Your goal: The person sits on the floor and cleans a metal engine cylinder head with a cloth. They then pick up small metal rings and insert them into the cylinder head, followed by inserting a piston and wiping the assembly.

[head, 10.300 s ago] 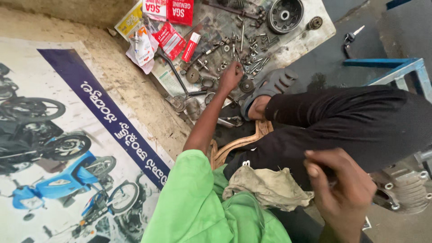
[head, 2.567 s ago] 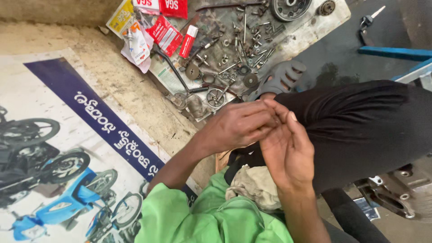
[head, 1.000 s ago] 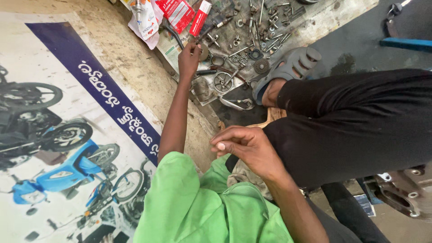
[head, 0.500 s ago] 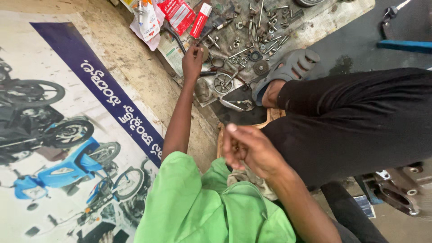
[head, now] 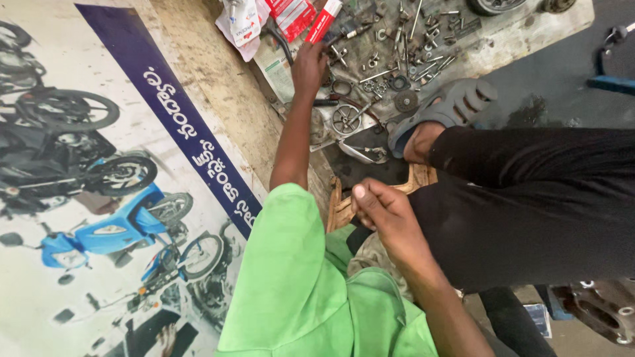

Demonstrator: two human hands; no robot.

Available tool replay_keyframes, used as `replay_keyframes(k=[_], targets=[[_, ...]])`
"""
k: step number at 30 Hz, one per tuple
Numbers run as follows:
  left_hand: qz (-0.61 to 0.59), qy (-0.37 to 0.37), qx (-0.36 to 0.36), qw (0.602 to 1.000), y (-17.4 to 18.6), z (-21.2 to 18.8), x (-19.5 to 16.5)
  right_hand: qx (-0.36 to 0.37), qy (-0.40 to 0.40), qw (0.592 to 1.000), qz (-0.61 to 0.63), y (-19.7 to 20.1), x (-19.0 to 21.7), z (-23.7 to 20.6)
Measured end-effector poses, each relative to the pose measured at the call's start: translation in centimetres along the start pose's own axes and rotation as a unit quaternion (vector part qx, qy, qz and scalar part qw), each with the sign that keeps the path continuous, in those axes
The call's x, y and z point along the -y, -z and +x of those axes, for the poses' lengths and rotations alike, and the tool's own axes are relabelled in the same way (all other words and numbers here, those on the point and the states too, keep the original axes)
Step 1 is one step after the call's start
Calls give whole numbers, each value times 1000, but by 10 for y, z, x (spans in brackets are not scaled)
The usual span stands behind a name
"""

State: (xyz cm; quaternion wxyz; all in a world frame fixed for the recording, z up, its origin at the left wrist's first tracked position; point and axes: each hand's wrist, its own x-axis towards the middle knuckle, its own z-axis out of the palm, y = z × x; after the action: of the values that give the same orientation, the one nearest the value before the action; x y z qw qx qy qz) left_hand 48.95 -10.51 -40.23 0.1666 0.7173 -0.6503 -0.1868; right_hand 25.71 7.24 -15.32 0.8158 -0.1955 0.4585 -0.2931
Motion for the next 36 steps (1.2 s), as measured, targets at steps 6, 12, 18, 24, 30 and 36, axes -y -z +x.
replay_keyframes(k=[6,12,18,24,30,36], targets=[[124,-4,64,990,-33,21,-1,8,26,994,102,-2,0,5],[86,-23,6,996,-45,17,-30,49,159,959,228,-12,2,2],[19,-133,-54,989,-9,-29,-73,57,276,935,214,-6,-5,-101],[-556,-92,17,826,50,-32,-179,-91,297,916,254,32,-37,-247],[-533,-228,235,780,165,-120,-357,-247,361,846,305,76,-108,-300],[-249,-216,617,714,143,-311,-473,-288,437,777,350,93,-161,-350]])
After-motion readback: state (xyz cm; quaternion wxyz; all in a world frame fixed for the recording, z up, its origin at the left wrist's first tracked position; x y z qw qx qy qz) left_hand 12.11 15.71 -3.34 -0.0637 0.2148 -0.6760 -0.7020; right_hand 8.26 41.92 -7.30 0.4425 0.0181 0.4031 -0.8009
